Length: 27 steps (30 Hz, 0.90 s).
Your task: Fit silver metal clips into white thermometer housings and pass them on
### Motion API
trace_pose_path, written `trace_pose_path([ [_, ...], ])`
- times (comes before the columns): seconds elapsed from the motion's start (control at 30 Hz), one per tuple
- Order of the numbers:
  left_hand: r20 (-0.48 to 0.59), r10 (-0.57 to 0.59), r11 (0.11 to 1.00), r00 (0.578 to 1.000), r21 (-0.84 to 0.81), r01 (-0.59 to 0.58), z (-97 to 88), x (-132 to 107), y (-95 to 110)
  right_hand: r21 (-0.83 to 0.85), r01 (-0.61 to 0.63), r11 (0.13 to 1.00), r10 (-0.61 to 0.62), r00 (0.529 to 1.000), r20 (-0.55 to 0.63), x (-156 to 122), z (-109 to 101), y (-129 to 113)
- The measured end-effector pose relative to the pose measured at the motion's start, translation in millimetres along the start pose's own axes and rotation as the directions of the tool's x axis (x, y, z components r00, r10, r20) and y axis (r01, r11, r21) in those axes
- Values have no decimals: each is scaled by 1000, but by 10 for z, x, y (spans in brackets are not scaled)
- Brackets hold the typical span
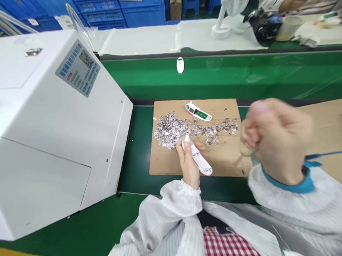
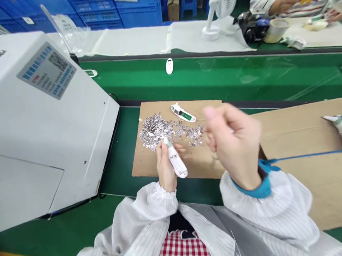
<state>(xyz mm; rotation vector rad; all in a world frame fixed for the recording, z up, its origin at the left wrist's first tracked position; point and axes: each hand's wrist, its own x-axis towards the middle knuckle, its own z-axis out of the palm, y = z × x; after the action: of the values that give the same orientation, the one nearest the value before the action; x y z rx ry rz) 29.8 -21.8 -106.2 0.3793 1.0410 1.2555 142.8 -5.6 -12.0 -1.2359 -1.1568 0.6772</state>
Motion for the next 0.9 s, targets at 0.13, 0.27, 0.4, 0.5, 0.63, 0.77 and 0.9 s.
trace_pose_path([
  [0.13, 176, 222, 963, 959, 111, -244, 266, 2, 123, -309, -336, 890, 447, 773, 449, -114, -238, 159],
  [0.27, 484, 233, 724, 844, 493, -482, 546, 390, 341, -443, -447, 777, 588, 767, 257, -104, -692, 298],
  [0.4, 370, 272, 65, 888, 914, -400, 751, 1126, 566, -902, -286, 323, 315, 931, -182, 111, -1622, 453],
  [0.5, 295, 189, -125, 937, 953, -275, 848, 1537, 587, -944, -320, 81, 214, 931, -297, 253, -2326, 618],
  [0.63, 254, 206, 68, 945, 960, -273, 889, 1672, 503, -923, -332, 192, -9, 940, -340, 331, -2806, 781],
  [0.77, 196, 253, 418, 948, 861, -289, 883, 1624, 465, -905, -350, 241, -94, 920, -381, 217, -2523, 711],
  [0.9, 138, 197, 617, 971, 752, -232, 820, 1509, 516, -916, -214, 338, 105, 976, -190, -37, -1685, 522],
])
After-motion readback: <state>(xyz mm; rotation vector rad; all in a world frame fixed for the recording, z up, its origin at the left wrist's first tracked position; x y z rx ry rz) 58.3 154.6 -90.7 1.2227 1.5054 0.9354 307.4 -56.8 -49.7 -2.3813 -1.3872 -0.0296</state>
